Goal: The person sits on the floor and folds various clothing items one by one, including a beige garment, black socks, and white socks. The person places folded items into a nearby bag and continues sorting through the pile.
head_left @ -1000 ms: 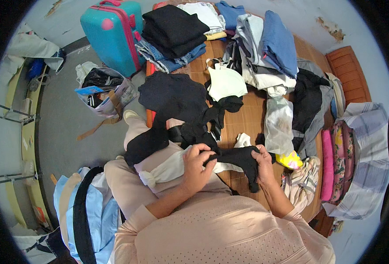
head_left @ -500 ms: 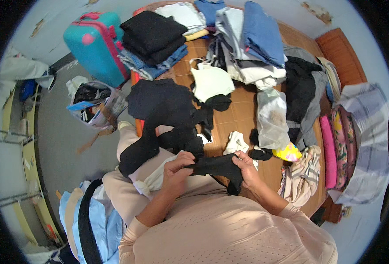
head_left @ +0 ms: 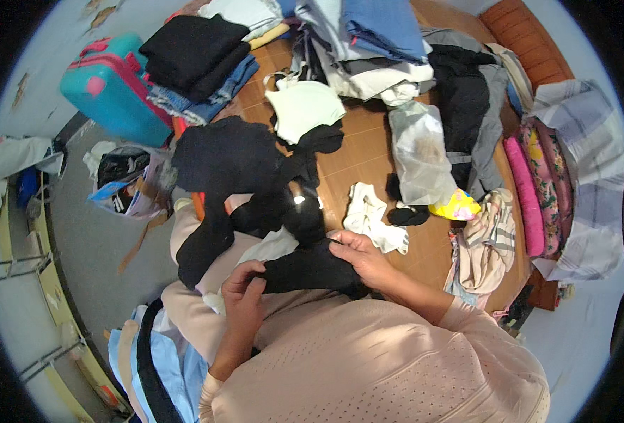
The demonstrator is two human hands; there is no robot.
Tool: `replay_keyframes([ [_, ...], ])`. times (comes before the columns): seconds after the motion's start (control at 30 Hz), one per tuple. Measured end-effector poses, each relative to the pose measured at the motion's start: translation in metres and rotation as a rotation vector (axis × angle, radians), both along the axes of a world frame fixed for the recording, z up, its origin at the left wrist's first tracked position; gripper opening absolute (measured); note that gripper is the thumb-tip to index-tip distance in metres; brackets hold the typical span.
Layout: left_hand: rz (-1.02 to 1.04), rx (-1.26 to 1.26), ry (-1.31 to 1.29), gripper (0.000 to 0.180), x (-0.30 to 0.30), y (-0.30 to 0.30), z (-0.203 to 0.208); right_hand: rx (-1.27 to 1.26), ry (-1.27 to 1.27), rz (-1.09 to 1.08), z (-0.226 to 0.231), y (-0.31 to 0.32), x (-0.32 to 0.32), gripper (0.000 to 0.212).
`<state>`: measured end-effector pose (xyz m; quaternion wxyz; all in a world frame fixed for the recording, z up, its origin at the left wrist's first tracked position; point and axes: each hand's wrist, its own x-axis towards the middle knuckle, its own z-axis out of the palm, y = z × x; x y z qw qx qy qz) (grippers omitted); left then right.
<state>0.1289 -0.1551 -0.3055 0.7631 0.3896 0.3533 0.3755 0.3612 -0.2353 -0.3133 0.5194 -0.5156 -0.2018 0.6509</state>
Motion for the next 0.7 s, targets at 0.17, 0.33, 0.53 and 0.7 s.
replay_keyframes([
  [0.17,0.352,0.322,0.362,0.022,-0.043,-0.011,0.011,0.182,-0.133,0.246,0.012,0.056,-0.028,0.014],
  [0.33,0.740,0.338,0.438,0.022,-0.077,-0.033,0.019,0.211,-0.004,0.401,0.023,0.100,-0.063,0.017],
  [0.53,0.196,0.681,1.039,0.028,-0.105,-0.058,0.005,0.434,-0.519,0.692,-0.042,0.124,-0.092,0.016],
  [0.7,0.317,0.238,1.008,0.028,-0.119,-0.070,-0.026,0.266,-0.388,0.731,-0.039,0.123,-0.084,0.021],
])
